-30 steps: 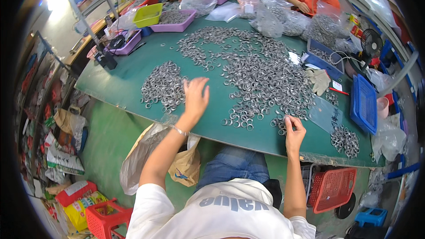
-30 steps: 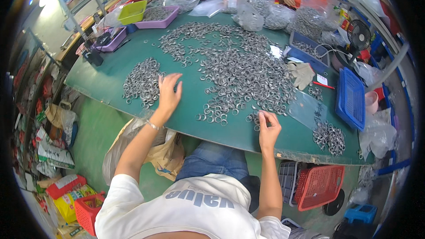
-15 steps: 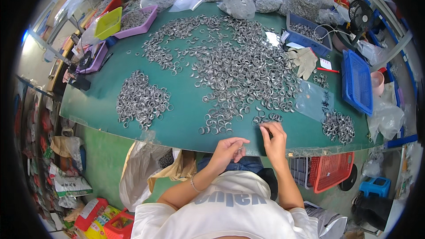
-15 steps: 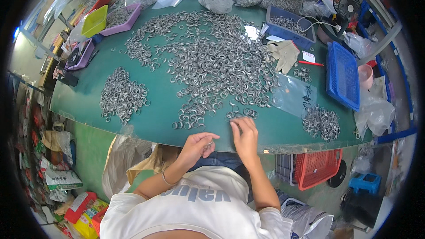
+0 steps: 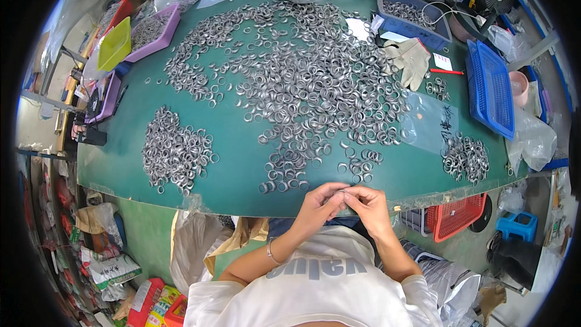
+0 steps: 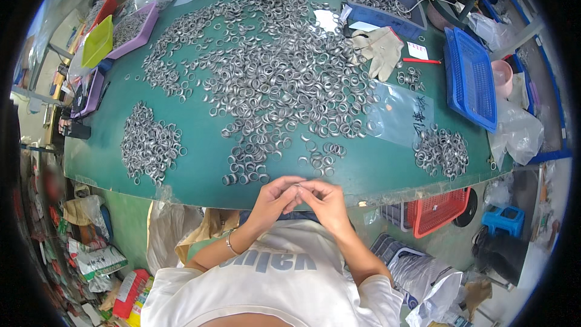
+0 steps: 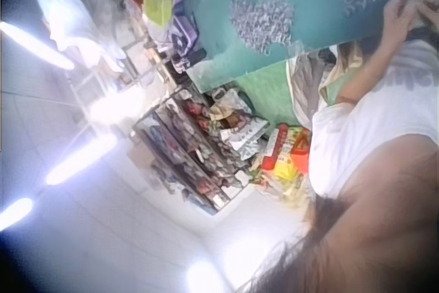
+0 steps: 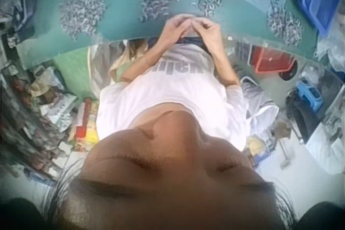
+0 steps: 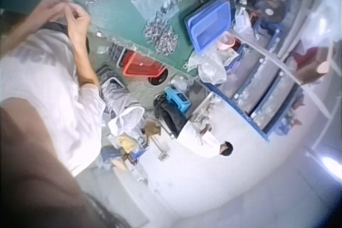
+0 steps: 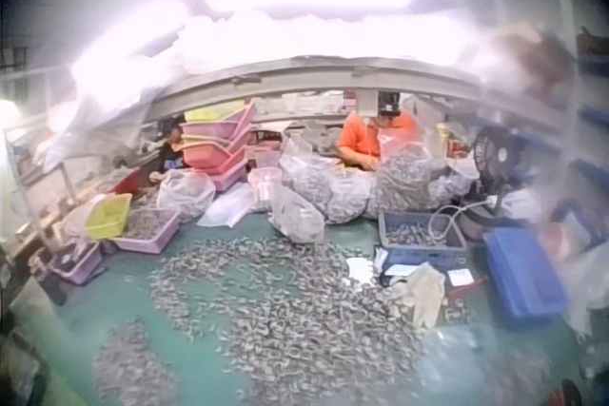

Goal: The person sorts small metal rings and crescent-shaped components by hand on a green workbench, occasionally gathering them into a brown paper bag.

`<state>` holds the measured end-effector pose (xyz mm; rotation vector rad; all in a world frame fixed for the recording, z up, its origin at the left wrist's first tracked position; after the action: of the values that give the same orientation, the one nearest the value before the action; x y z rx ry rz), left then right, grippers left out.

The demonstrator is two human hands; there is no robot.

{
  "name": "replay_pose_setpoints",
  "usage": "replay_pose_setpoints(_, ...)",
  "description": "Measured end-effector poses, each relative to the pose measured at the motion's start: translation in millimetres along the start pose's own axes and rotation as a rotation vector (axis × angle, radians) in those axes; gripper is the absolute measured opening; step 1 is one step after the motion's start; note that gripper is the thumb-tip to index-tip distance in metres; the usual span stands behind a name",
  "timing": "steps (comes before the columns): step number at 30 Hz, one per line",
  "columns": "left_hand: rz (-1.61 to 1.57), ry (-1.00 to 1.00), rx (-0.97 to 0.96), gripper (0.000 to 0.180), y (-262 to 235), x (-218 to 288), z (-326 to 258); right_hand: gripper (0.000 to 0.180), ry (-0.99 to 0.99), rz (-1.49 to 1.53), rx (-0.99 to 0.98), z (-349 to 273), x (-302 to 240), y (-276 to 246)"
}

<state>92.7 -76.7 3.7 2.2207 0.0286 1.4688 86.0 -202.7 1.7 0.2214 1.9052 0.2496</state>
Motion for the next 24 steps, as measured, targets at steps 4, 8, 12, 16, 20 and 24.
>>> replay_pose_setpoints(4,-0.14,-0.21,0.036,0.022,-6.9,-17.9,3.5,0.015,-0.423,-0.663,0.188,6.9,-51.4,-13.6)
replay_pose_setpoints(8,-0.22,-0.224,0.019,0.024,-9.5,-16.1,4.2,0.021,-0.661,-1.119,0.251,23.2,-73.8,0.8)
replay_pose_setpoints(12,-0.14,-0.201,0.078,0.026,-13.0,-18.1,3.9,0.021,-0.654,-1.124,0.26,36.3,-56.2,-7.5)
replay_pose_setpoints(16,-0.179,-0.046,0.115,0.024,-8.2,-9.5,5.0,0.012,-0.112,-0.074,0.131,25.0,-23.2,-25.7)
replay_pose_setpoints(20,0.12,-0.046,0.1,0.021,5.3,6.3,8.9,0.015,0.089,0.024,0.001,2.2,-2.3,-4.4)
replay_pose_setpoints(24,-0.036,-0.217,0.049,0.021,-0.3,-12.0,10.2,0.01,-0.457,-0.772,0.166,-0.4,-48.8,-6.6)
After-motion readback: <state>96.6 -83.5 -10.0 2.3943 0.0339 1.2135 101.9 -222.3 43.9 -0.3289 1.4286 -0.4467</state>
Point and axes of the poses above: each hand's wrist, its own z-axis towards the middle knuckle, its own y-axis out of the palm, x = y × z, the point moved 6 cm from there along z, towards the middle knuckle, and after that the axes turned 3 degrees about z, right-handed, at the moved point
